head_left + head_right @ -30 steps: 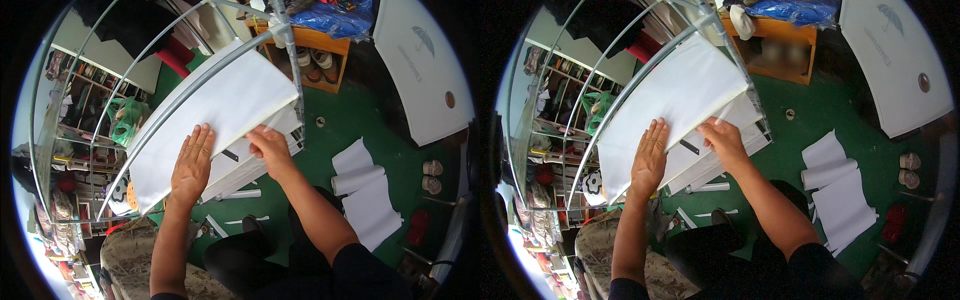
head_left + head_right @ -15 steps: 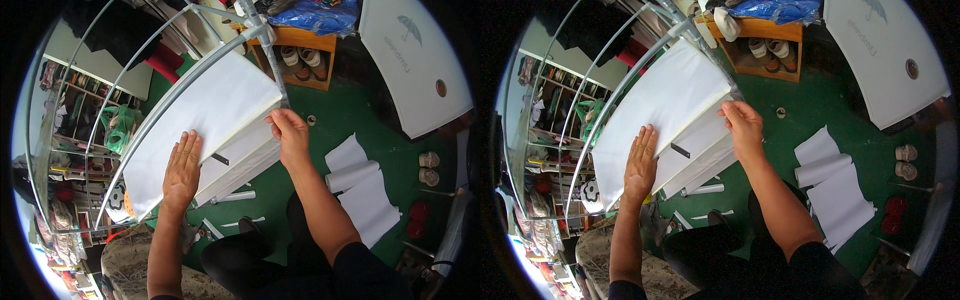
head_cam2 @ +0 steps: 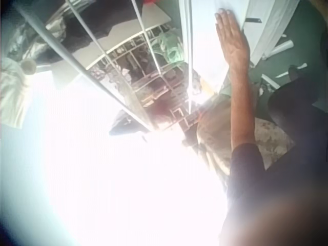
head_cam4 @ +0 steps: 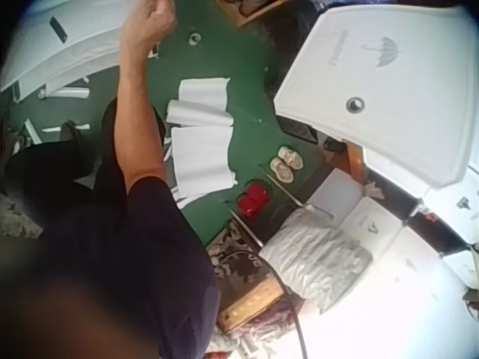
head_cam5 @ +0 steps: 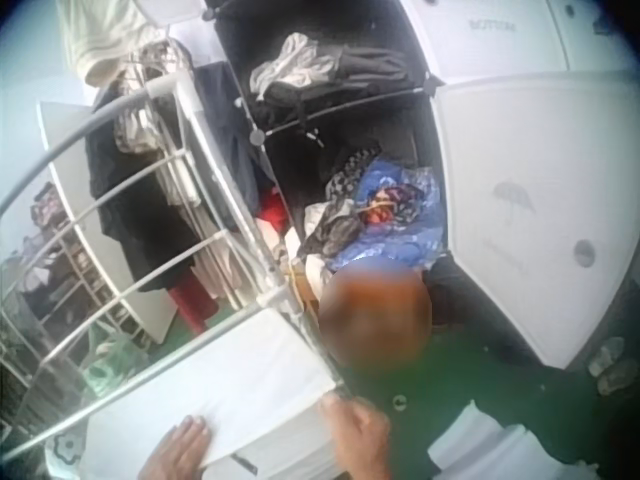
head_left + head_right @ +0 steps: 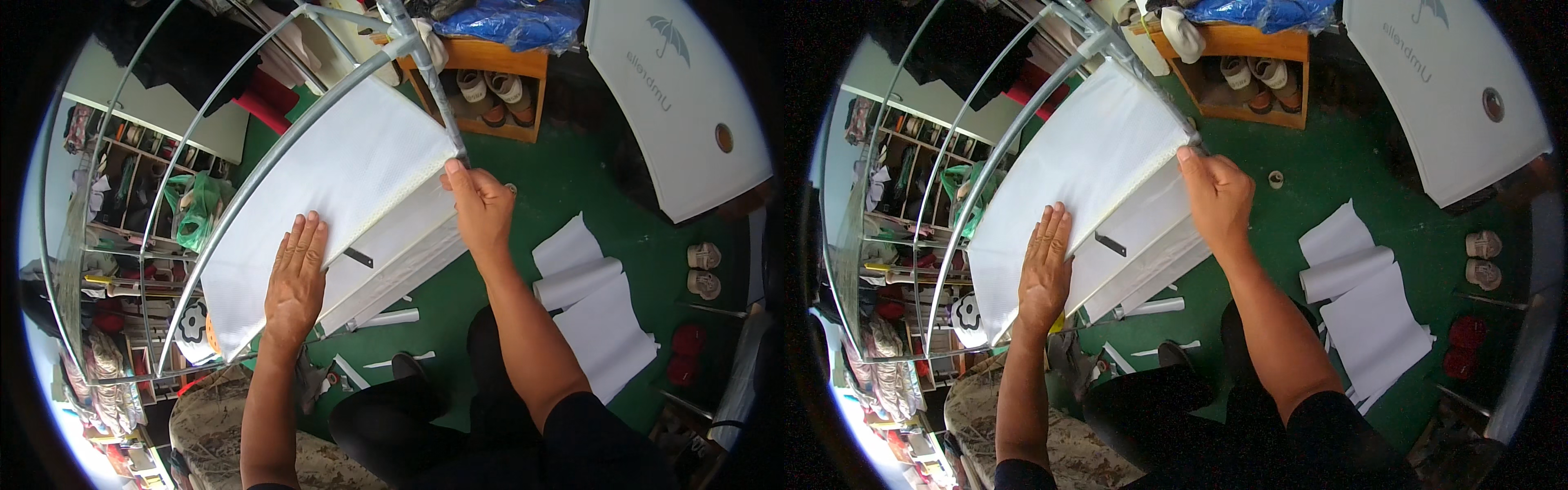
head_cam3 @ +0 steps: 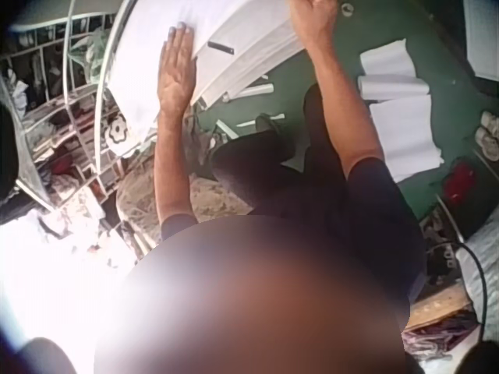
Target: The person assembles a metal frame by attaching white panels and securing them with tape. They handle the panels and frame, apply tape to joints, and adjust components to fit together.
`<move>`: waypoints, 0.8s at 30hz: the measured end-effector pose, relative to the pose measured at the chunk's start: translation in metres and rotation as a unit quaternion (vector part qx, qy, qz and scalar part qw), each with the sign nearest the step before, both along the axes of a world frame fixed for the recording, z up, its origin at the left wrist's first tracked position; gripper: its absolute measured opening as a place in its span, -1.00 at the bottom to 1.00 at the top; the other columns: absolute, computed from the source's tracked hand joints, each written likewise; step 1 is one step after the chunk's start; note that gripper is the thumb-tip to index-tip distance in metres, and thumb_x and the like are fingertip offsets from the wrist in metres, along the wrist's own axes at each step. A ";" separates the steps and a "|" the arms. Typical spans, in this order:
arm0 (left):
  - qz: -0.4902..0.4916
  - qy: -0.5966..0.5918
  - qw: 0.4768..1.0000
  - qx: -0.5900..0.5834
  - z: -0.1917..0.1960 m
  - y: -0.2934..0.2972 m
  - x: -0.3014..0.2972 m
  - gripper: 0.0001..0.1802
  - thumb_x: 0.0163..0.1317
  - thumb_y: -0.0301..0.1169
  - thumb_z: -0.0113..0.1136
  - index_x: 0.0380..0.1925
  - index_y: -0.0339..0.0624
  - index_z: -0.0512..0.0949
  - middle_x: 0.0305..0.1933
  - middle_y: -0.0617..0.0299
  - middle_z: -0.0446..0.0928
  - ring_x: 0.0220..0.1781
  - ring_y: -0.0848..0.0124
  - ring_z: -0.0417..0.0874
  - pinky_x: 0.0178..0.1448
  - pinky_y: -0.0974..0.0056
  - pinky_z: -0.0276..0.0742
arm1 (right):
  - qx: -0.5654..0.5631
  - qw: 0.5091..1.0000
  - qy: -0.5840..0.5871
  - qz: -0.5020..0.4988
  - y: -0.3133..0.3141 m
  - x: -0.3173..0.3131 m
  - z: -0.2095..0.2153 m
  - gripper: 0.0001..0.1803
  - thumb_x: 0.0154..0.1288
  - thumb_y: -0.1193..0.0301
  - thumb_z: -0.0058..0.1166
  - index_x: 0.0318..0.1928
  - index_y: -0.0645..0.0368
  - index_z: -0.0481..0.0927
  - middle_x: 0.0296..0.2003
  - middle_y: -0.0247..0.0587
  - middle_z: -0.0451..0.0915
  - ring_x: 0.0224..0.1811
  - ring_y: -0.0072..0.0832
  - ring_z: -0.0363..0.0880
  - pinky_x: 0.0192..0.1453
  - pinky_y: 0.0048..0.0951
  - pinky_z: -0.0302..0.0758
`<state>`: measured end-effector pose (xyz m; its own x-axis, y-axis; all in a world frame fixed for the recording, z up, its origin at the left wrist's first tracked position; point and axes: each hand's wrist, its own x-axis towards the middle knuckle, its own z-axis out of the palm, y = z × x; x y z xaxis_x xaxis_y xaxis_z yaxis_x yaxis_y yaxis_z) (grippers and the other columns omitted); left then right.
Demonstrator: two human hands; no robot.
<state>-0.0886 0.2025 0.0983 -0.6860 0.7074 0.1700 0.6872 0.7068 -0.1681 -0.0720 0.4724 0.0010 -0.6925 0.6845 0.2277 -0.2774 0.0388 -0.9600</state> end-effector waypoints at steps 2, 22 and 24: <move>-0.001 0.004 1.000 -0.002 0.000 0.000 0.000 -0.26 0.16 -0.73 0.05 0.42 -0.21 0.29 0.53 -0.01 0.28 0.59 0.06 0.22 0.60 -0.03 0.16 | 0.028 0.999 0.011 -0.019 0.002 -0.002 0.001 -0.60 0.43 0.23 0.22 -0.44 0.33 0.71 -0.55 -0.25 0.63 -0.52 -0.58 0.52 -0.40 -0.49 0.40; -0.001 -0.010 1.000 -0.006 -0.002 0.001 -0.003 -0.20 0.10 -0.73 0.01 0.45 -0.20 0.27 0.55 0.01 0.24 0.60 0.05 0.19 0.62 -0.02 0.12 | -0.294 0.945 0.078 0.122 -0.018 0.000 0.001 -0.68 0.45 0.23 0.22 -0.04 0.27 0.62 -0.19 -0.21 0.72 -0.53 -0.71 0.44 -0.53 -0.64 0.30; 0.002 -0.011 1.000 -0.009 -0.002 0.002 -0.002 -0.20 0.10 -0.73 0.02 0.45 -0.21 0.27 0.55 0.00 0.24 0.60 0.04 0.18 0.63 -0.02 0.12 | -0.358 0.918 0.085 0.147 -0.019 -0.002 -0.001 -0.73 0.45 0.25 0.21 -0.07 0.22 0.62 -0.21 -0.24 0.69 -0.57 -0.73 0.32 -0.51 -0.64 0.25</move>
